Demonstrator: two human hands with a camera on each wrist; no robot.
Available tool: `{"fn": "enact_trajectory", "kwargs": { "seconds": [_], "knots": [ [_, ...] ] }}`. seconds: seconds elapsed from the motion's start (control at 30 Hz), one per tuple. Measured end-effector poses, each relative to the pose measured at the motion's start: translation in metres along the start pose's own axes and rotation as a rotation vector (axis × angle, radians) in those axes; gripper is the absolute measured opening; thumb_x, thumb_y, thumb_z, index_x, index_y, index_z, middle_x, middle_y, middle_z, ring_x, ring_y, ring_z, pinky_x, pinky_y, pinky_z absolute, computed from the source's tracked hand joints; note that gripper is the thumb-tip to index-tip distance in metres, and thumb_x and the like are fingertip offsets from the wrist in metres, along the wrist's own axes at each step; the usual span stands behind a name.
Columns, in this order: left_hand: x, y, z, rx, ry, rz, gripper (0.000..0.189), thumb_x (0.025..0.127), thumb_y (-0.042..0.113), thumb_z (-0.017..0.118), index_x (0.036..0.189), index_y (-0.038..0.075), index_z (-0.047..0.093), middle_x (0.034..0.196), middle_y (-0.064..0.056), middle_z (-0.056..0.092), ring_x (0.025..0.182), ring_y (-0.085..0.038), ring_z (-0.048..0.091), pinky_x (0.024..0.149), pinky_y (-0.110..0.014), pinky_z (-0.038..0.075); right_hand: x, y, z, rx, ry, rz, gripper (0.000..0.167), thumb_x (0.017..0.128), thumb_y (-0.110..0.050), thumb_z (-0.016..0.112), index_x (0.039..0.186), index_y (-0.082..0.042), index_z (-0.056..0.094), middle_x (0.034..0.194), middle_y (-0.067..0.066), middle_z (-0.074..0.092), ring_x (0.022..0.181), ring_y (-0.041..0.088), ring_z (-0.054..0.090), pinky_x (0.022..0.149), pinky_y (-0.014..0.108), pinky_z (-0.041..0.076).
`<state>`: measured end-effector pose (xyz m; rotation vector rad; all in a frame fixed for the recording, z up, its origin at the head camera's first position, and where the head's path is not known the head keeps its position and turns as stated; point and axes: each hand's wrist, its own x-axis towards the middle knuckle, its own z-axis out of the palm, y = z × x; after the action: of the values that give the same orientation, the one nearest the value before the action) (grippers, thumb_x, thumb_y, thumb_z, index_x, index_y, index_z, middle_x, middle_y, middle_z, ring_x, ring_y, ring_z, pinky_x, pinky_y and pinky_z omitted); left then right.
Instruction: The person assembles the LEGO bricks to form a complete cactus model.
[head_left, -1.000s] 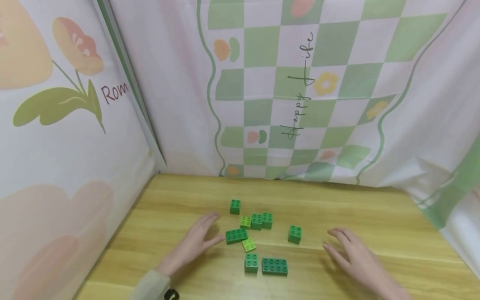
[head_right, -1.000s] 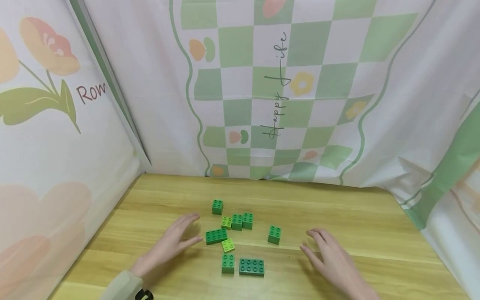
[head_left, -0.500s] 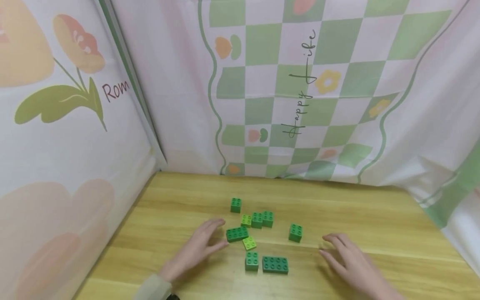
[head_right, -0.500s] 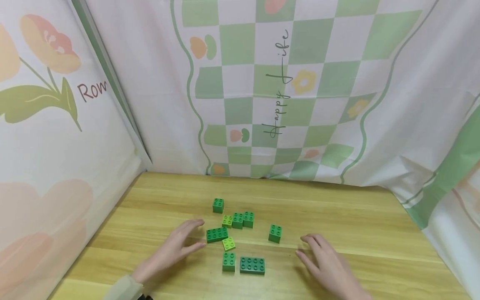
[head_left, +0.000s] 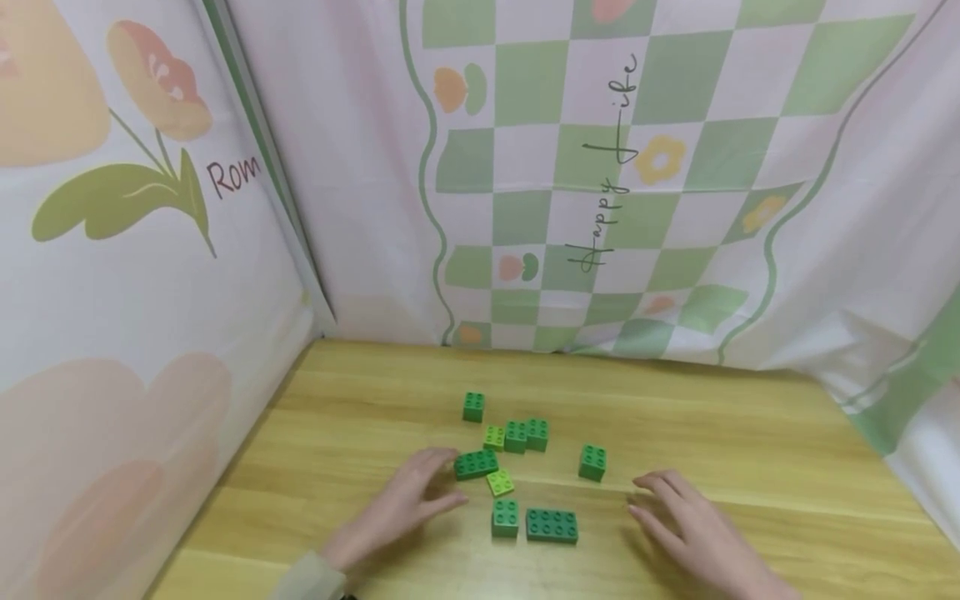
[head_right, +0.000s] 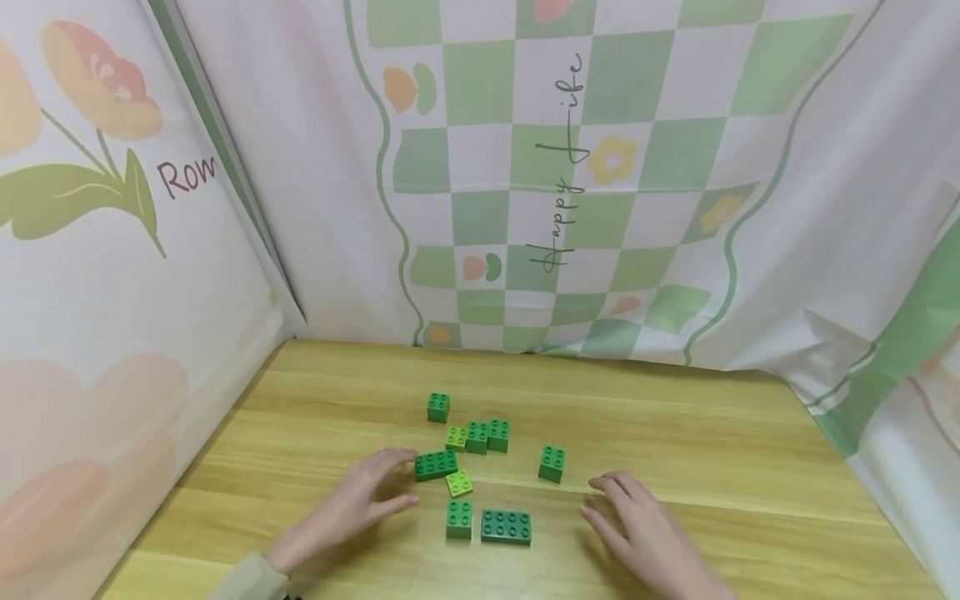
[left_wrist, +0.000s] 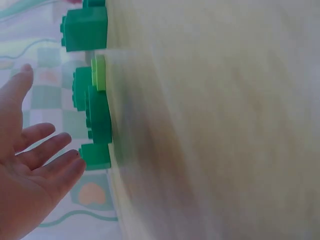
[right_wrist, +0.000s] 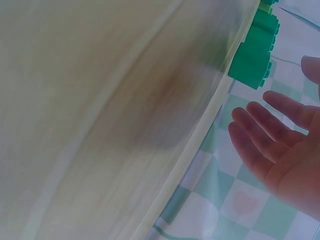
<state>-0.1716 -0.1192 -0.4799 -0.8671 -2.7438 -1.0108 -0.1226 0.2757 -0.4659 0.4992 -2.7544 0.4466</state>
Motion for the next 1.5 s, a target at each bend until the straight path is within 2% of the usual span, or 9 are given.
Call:
{"fn": "enact_trajectory", "kwargs": {
  "seconds": [0.33, 0.5, 0.63, 0.87, 1.07, 1.17, 1.37, 1.5],
  "knots": [
    [-0.002, 0.015, 0.003, -0.093, -0.091, -0.005, 0.061, 0.088, 0.039, 0.071, 0.137, 0.007, 0.054, 0.133, -0.008, 0.063, 0.119, -0.022, 0.062, 0.103, -0.039, 0.054, 0.002, -0.010, -0.002, 0.097, -0.065, 0.009, 0.030, 0.092, -0.035, 0.069, 0.116, -0.017, 0.067, 0.110, -0.009, 0.067, 0.099, 0.013, 0.067, 0.083, 0.037, 0.061],
    [-0.002, 0.018, 0.009, -0.132, -0.115, 0.018, 0.059, 0.088, 0.038, 0.072, 0.134, 0.006, 0.055, 0.129, -0.009, 0.065, 0.115, -0.022, 0.064, 0.100, -0.033, 0.056, 0.002, -0.014, 0.002, 0.153, -0.039, -0.083, 0.025, 0.090, -0.027, 0.072, 0.112, -0.016, 0.068, 0.106, -0.010, 0.068, 0.094, 0.007, 0.066, 0.078, 0.029, 0.061],
    [-0.003, 0.020, 0.013, -0.141, -0.123, 0.031, 0.056, 0.088, 0.036, 0.072, 0.133, 0.006, 0.057, 0.128, -0.008, 0.066, 0.113, -0.022, 0.065, 0.099, -0.032, 0.057, 0.004, -0.016, 0.006, 0.211, -0.030, -0.182, 0.024, 0.089, -0.019, 0.073, 0.111, -0.013, 0.067, 0.105, -0.006, 0.069, 0.091, 0.009, 0.067, 0.074, 0.025, 0.061],
    [-0.004, 0.025, 0.018, -0.203, -0.144, -0.007, 0.051, 0.087, 0.030, 0.074, 0.130, 0.007, 0.060, 0.124, -0.006, 0.068, 0.112, -0.018, 0.064, 0.100, -0.030, 0.055, 0.009, -0.020, 0.005, 0.273, -0.138, -0.180, 0.022, 0.094, -0.025, 0.068, 0.113, -0.016, 0.065, 0.109, -0.005, 0.071, 0.096, 0.011, 0.068, 0.078, 0.026, 0.061],
    [-0.004, 0.026, 0.023, -0.273, -0.143, -0.032, 0.047, 0.086, 0.026, 0.076, 0.127, 0.008, 0.062, 0.122, -0.005, 0.069, 0.110, -0.015, 0.065, 0.099, -0.028, 0.055, 0.013, -0.021, 0.010, 0.324, -0.112, -0.262, 0.025, 0.090, -0.017, 0.071, 0.113, -0.010, 0.065, 0.107, 0.001, 0.072, 0.093, 0.012, 0.068, 0.075, 0.026, 0.061],
    [-0.003, 0.026, 0.025, -0.276, -0.146, -0.035, 0.046, 0.086, 0.026, 0.076, 0.126, 0.009, 0.063, 0.122, -0.004, 0.069, 0.110, -0.013, 0.065, 0.099, -0.027, 0.054, 0.014, -0.022, 0.012, 0.348, -0.099, -0.279, 0.026, 0.089, -0.016, 0.073, 0.112, -0.009, 0.065, 0.105, 0.002, 0.072, 0.091, 0.011, 0.068, 0.074, 0.026, 0.061],
    [0.000, 0.028, 0.027, -0.265, -0.160, -0.036, 0.046, 0.085, 0.027, 0.076, 0.126, 0.010, 0.063, 0.122, -0.004, 0.070, 0.111, -0.011, 0.064, 0.100, -0.027, 0.054, 0.019, -0.024, 0.014, 0.379, -0.160, -0.279, 0.028, 0.090, -0.021, 0.072, 0.114, -0.008, 0.065, 0.107, 0.004, 0.072, 0.093, 0.010, 0.068, 0.075, 0.026, 0.061],
    [0.002, 0.028, 0.029, -0.247, -0.169, -0.044, 0.046, 0.085, 0.028, 0.077, 0.126, 0.012, 0.063, 0.123, -0.001, 0.069, 0.112, -0.009, 0.063, 0.101, -0.027, 0.053, 0.022, -0.028, 0.018, 0.380, -0.168, -0.304, 0.030, 0.089, -0.022, 0.073, 0.115, -0.009, 0.065, 0.107, 0.003, 0.071, 0.093, 0.011, 0.067, 0.076, 0.026, 0.060]
  ]
}}
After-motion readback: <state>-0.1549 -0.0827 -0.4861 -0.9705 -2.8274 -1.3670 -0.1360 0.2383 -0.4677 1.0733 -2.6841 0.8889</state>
